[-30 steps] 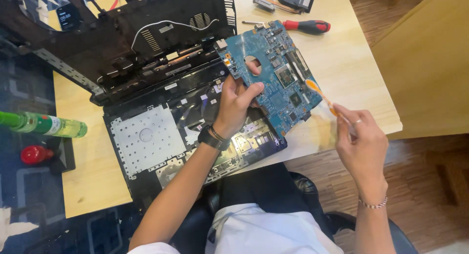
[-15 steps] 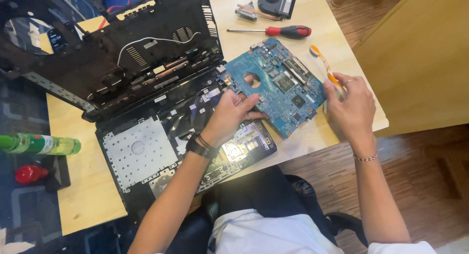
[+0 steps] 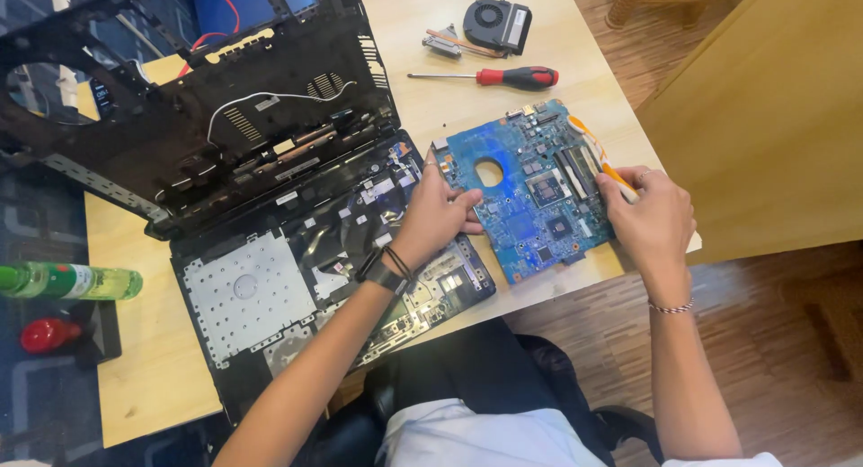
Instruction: Cleaning a laptop motherboard with a brush and installing a cooling fan using a screwdriver
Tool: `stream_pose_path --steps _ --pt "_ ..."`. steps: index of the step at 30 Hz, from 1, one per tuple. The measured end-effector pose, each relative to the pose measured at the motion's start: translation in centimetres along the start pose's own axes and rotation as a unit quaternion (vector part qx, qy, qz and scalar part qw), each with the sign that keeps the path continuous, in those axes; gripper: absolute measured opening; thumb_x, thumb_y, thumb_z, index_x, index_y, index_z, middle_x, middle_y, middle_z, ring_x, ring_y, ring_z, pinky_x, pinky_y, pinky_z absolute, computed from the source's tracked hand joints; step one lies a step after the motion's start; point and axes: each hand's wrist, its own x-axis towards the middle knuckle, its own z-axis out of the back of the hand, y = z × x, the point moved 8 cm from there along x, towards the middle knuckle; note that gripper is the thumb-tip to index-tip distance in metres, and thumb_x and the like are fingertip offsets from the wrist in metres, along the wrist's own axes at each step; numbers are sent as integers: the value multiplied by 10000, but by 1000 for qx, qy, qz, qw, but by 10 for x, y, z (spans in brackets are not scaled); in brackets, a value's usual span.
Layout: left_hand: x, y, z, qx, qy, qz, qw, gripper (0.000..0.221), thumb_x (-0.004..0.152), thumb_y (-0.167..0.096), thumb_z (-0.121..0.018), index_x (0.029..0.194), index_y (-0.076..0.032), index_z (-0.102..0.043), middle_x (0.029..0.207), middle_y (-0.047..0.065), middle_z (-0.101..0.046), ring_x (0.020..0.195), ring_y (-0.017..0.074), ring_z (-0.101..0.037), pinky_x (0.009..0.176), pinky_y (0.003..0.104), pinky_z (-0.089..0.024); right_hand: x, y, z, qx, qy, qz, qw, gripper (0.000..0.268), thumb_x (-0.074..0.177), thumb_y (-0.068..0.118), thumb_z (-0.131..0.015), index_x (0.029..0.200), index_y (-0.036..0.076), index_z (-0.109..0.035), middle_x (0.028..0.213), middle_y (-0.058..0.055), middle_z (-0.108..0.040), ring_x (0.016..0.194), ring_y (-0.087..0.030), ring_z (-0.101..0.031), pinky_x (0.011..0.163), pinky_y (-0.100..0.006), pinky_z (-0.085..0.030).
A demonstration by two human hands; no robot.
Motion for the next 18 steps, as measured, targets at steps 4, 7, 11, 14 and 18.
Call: stream_pose_path --steps 4,7,11,14,18 --pt "2 -18 -5 79 -15 -3 997 915 941 -124 -668 1538 150 -31 1013 311 -689 512 301 -739 507 296 -694 2 -6 -3 -7 0 -3 1000 264 979 485 -727 1125 274 -789 1019 -71 -749 1062 -412 -685 884 -541 -535" --pt "-4 -32 -10 305 -49 18 951 1003 830 -390 -797 1482 175 -287 835 126 -780 889 257 -790 784 374 -663 3 -6 2 -9 2 3 1000 277 979 481 -734 1145 267 -790 1026 -76 -753 1056 -414 -688 870 -547 -539" --pt "-9 -41 -14 340 -43 25 939 980 840 -286 -777 1461 236 -227 1063 302 -721 1069 419 -721 884 504 -622 -3 2 13 14 13 9 1000 262 982 402 -743 1152 209 -794 1034 -135 -757 1064 -471 -671 896 -581 -522" --pt "-9 -41 -16 357 -38 27 933 985 849 -266 -776 1475 231 -201 1068 324 -708 1063 449 -714 871 526 -622 -1 1 12 16 13 12 1000 255 975 388 -756 1154 210 -793 1035 -137 -756 1065 -469 -669 892 -582 -525" --pt "-6 -44 -17 387 -31 29 921 997 865 -230 -776 1501 221 -156 1076 363 -685 1051 502 -702 849 565 -622 3 -4 5 17 14 10 1000 254 971 388 -757 1154 215 -791 1037 -127 -756 1073 -462 -668 901 -583 -523"
